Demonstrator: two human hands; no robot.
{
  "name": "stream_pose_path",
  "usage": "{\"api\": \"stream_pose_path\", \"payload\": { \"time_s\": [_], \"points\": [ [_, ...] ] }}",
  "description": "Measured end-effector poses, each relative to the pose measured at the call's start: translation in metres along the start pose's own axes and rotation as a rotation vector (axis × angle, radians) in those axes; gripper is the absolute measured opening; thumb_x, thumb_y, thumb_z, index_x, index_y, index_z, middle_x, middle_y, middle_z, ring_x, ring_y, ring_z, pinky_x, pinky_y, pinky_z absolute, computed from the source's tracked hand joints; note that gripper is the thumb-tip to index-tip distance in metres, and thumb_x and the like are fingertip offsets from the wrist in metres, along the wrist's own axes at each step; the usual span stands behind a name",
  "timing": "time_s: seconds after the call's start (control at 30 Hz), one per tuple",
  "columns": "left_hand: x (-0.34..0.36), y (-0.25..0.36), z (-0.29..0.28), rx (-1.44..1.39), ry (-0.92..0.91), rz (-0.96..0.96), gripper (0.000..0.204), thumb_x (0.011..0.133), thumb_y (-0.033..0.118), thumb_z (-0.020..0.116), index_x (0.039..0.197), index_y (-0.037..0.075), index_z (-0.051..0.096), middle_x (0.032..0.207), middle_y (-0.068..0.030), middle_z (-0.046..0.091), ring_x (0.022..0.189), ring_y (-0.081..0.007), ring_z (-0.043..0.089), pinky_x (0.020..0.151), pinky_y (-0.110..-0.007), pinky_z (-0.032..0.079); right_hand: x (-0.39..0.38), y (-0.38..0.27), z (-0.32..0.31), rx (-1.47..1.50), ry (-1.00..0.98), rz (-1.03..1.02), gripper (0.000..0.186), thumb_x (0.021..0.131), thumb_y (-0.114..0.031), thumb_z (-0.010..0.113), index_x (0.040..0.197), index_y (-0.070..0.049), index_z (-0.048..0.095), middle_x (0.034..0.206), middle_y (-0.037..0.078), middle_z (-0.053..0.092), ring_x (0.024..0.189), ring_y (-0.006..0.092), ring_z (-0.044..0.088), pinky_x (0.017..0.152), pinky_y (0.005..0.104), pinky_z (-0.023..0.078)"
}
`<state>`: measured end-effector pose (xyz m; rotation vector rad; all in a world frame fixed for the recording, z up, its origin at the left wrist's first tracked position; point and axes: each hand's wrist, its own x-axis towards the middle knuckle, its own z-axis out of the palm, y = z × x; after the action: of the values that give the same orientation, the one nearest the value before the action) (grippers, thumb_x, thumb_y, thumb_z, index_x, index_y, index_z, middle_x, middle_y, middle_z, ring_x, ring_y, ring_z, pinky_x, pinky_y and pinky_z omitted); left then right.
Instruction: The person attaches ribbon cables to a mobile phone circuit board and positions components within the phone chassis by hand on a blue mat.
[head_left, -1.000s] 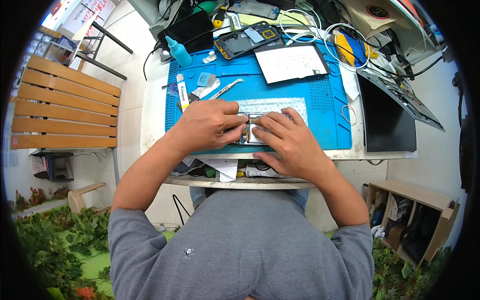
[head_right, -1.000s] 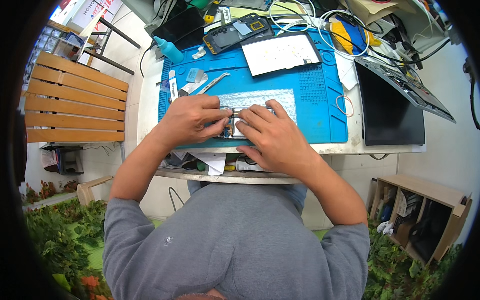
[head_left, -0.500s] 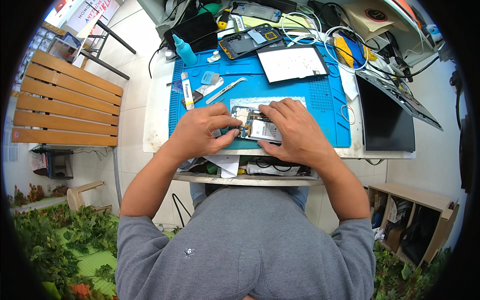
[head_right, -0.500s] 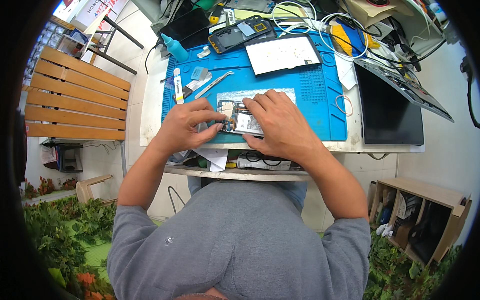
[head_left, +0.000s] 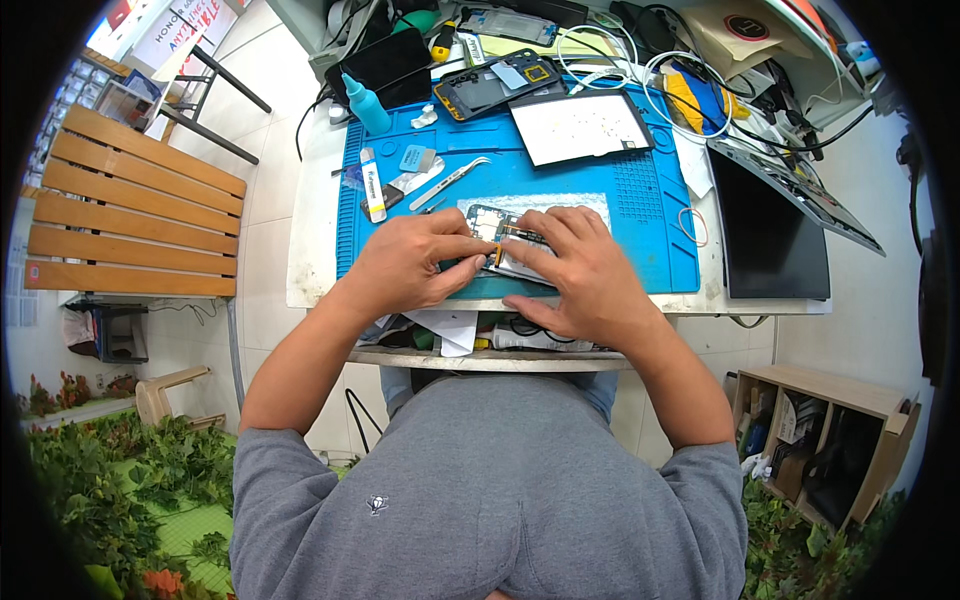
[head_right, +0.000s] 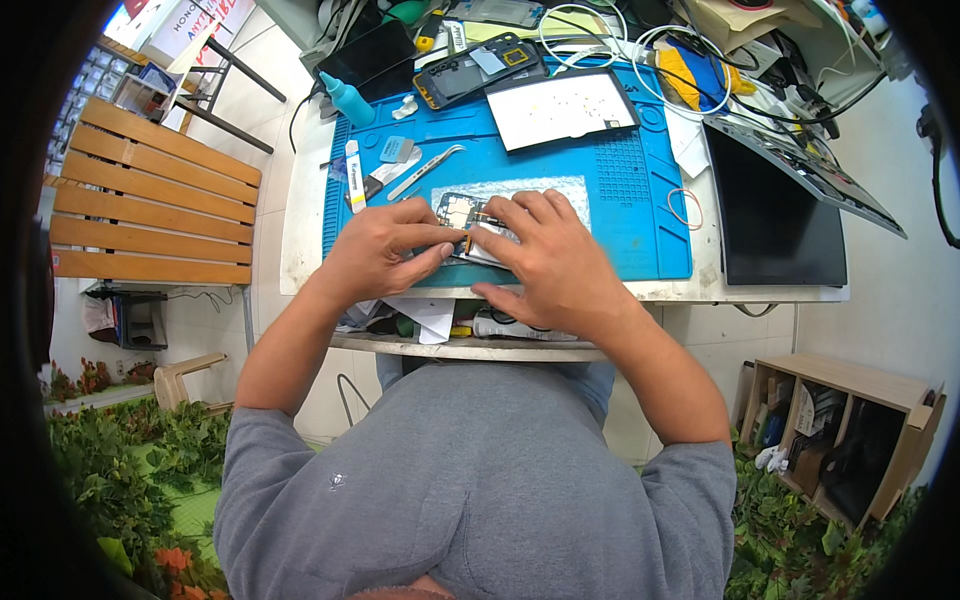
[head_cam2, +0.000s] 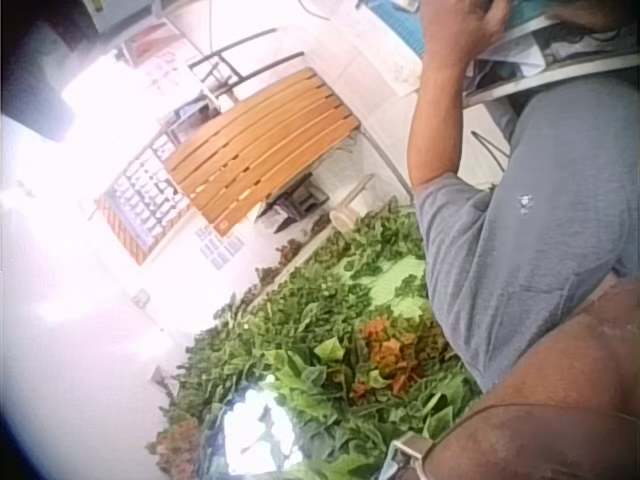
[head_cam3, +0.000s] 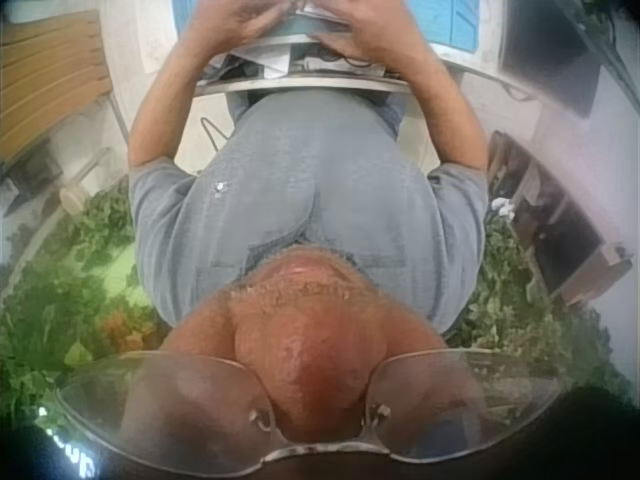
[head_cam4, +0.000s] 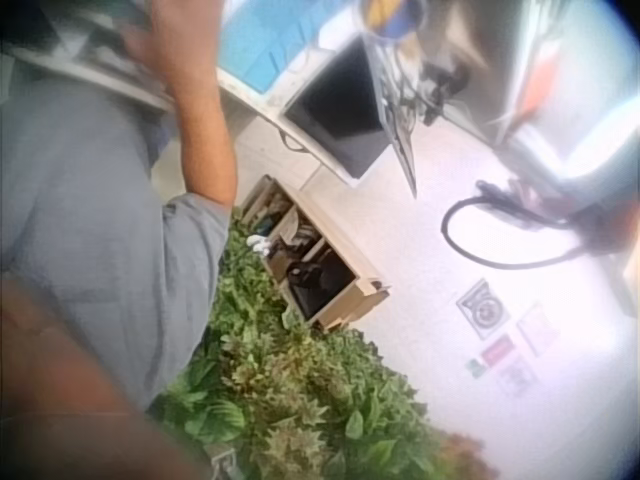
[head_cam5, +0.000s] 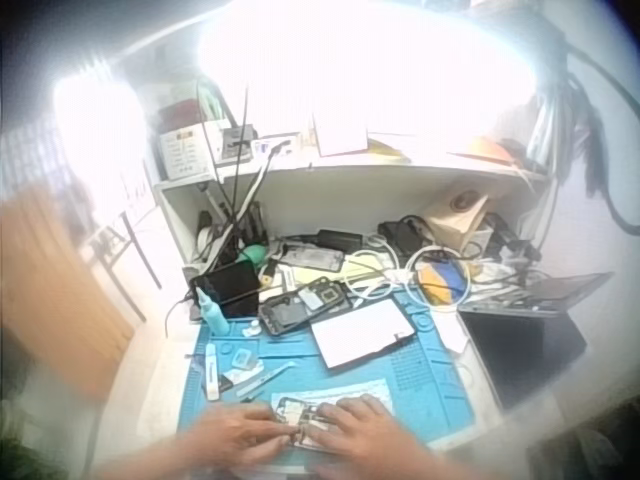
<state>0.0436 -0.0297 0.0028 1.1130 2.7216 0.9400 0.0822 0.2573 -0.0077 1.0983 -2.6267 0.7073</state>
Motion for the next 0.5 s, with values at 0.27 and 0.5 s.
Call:
{"api": "stream_pose_path", "payload": {
  "time_s": [0.27, 0.5],
  "points": [
    [0.0, -0.002, 0.004, 0.071, 0.016, 0.056, 0.023, 0.1, 0.018, 0.086, 0.121, 0.016, 0.093, 0.099, -0.0033, 0.081, 0.084, -0.0223, 0.078, 0.073, -0.037, 0.061, -0.004, -0.005, 0.01, -0.065, -0.016, -0.024, 0.065, 0.093, -0.048, 0.093, 0.142, -0.008, 0.078, 0.141, 0.016, 0.071, 0.134, 0.036, 0.064, 0.12, 0.056, 0.048],
    [0.002, -0.005, -0.007, 0.064, 0.004, 0.083, 0.023, 0.099, 0.019, 0.086, 0.121, 0.018, 0.093, 0.097, -0.0027, 0.078, 0.083, -0.0209, 0.076, 0.07, -0.036, 0.06, -0.008, -0.007, 0.019, -0.144, -0.001, -0.028, 0.068, 0.094, -0.052, 0.092, 0.144, -0.008, 0.079, 0.137, 0.014, 0.072, 0.133, 0.0353, 0.065, 0.119, 0.0565, 0.047]
  ]
}}
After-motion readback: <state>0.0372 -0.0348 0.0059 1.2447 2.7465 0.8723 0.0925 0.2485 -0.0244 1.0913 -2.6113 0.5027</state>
